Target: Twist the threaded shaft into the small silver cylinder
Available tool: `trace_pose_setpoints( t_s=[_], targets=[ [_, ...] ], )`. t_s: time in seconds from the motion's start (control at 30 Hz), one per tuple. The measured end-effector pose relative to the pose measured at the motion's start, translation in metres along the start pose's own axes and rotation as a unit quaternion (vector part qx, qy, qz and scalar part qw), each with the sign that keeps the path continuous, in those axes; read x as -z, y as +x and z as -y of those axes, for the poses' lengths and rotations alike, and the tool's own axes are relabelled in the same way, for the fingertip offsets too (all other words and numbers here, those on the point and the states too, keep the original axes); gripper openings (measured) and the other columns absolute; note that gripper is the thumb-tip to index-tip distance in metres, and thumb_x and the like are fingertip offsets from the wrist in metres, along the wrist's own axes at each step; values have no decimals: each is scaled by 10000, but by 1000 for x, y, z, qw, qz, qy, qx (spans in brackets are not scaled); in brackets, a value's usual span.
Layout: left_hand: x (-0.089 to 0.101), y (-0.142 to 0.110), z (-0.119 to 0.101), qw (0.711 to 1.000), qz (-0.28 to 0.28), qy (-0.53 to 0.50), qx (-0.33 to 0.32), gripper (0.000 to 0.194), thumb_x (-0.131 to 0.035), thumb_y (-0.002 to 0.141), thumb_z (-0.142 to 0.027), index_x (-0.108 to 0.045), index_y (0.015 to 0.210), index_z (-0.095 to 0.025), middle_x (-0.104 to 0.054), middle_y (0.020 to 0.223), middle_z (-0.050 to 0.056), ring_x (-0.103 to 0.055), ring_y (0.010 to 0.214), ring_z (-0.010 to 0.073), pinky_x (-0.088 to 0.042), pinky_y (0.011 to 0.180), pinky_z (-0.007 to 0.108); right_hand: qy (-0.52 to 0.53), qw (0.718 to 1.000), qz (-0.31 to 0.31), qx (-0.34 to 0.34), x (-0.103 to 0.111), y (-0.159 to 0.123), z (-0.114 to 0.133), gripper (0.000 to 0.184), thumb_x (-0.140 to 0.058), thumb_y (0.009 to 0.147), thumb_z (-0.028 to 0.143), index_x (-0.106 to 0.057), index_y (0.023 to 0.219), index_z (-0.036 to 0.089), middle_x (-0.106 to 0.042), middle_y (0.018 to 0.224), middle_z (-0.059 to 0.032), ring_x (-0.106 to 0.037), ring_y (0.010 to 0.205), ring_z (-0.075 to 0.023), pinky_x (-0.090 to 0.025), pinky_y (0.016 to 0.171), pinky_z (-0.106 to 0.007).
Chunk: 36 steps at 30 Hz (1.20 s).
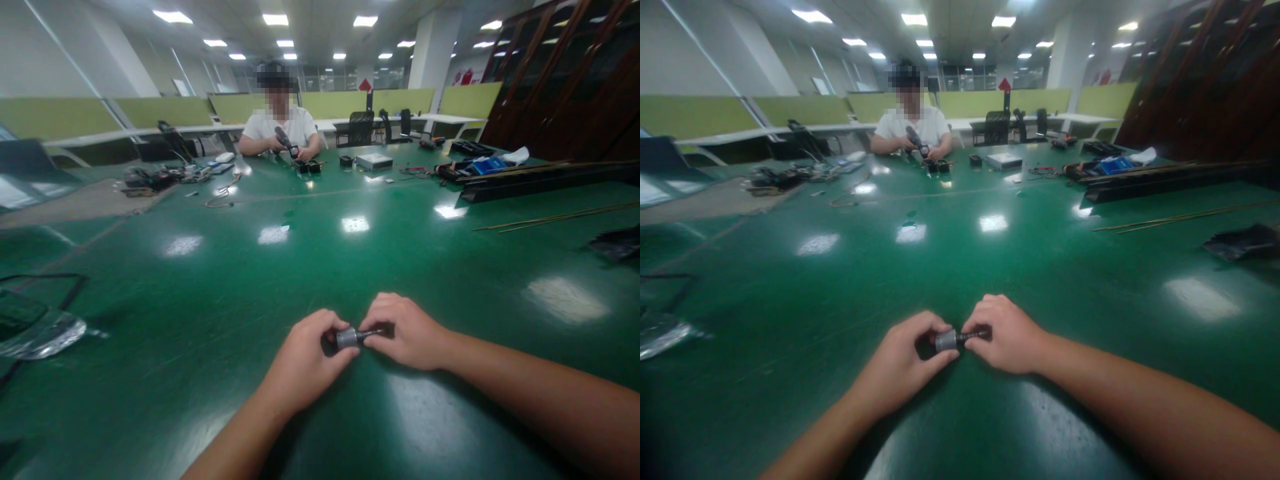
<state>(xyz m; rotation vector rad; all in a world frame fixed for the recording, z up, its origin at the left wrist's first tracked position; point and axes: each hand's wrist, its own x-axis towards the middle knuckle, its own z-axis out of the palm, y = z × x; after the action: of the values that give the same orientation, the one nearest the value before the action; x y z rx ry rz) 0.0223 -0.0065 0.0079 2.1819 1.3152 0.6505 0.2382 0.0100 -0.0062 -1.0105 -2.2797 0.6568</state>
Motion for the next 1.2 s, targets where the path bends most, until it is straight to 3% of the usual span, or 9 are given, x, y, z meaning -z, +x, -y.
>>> trace_pose_setpoints(
  t_s=[1.2],
  targets=[
    [4, -2, 1, 1000, -12, -3, -1, 140, -734, 760, -217, -639, 860, -193, -674, 855, 15, -621, 790, 189, -461, 720, 292, -25, 999, -17, -18, 6, -3, -7, 84, -739, 742, 161, -704, 808, 199, -691, 775, -13, -597, 792, -186, -416, 791, -350]
  ],
)
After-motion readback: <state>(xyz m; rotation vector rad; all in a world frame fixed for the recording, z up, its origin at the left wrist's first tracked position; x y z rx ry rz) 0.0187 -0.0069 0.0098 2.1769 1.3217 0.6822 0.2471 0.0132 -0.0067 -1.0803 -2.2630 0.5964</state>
